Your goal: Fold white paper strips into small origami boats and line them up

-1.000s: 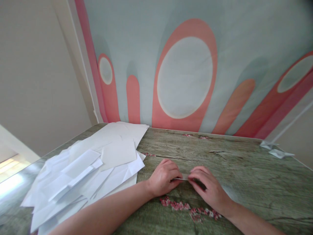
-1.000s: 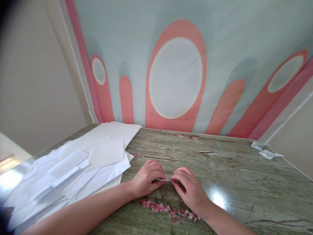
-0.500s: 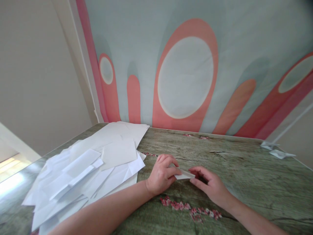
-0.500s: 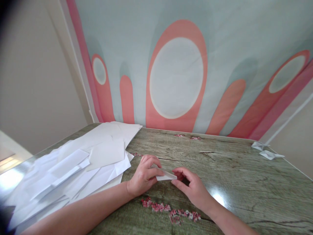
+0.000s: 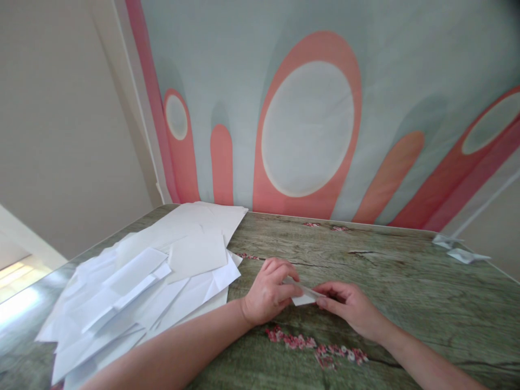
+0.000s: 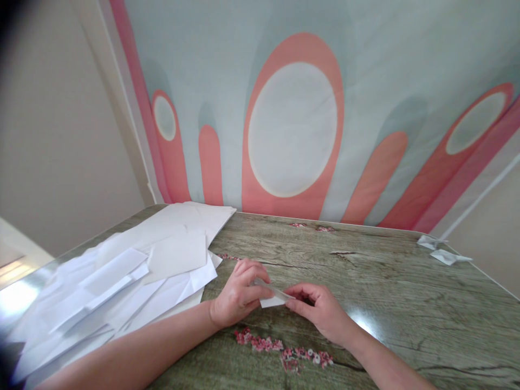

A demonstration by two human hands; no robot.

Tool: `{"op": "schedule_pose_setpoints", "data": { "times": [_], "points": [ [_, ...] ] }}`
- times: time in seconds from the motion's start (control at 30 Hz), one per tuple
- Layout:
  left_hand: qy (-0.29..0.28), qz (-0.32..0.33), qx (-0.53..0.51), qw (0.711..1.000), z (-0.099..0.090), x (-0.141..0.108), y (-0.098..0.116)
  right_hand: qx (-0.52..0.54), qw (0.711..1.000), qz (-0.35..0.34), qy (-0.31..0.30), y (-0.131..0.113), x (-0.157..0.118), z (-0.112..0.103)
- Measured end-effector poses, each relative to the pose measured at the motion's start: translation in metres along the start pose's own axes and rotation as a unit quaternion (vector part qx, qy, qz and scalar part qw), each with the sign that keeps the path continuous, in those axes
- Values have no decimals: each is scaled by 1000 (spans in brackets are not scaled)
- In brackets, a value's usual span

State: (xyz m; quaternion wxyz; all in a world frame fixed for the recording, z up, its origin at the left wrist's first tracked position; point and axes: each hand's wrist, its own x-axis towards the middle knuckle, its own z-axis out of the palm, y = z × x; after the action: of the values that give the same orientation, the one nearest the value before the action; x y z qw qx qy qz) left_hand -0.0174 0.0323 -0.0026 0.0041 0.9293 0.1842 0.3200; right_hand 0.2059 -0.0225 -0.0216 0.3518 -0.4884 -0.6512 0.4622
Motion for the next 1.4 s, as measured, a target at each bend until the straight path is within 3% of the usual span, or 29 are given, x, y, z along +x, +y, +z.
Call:
{"op": "schedule_pose_setpoints", "data": {
  "times": [0.47,0.57,0.67,0.8,0.9,0.97,1.2,1.4],
  "points": [
    [27,38,-24,999,-4,-1,7,128,991,39,11,-3,-2,9],
    [44,8,-31,998,-3,-3,9,158,986,58,15,-9,-3,8],
    [112,-48,-68,990,2,-4,10,148,985,74,44,-14,-4,8],
    [157,-187,-185,952,9,-1,7,119,987,78,75,-16,-4,7],
    [89,-284,-345,890,8,3,4,113,988,77,75,-16,-4,7],
    [51,-299,-403,863,5,5,5,114,988,73,73,-16,-4,8],
    [33,-313,-462,829,6,3,9,110,991,65,48,-12,-2,9],
    [64,-357,-491,792,16,5,3,118,992,38,23,-1,0,9]
  ]
}}
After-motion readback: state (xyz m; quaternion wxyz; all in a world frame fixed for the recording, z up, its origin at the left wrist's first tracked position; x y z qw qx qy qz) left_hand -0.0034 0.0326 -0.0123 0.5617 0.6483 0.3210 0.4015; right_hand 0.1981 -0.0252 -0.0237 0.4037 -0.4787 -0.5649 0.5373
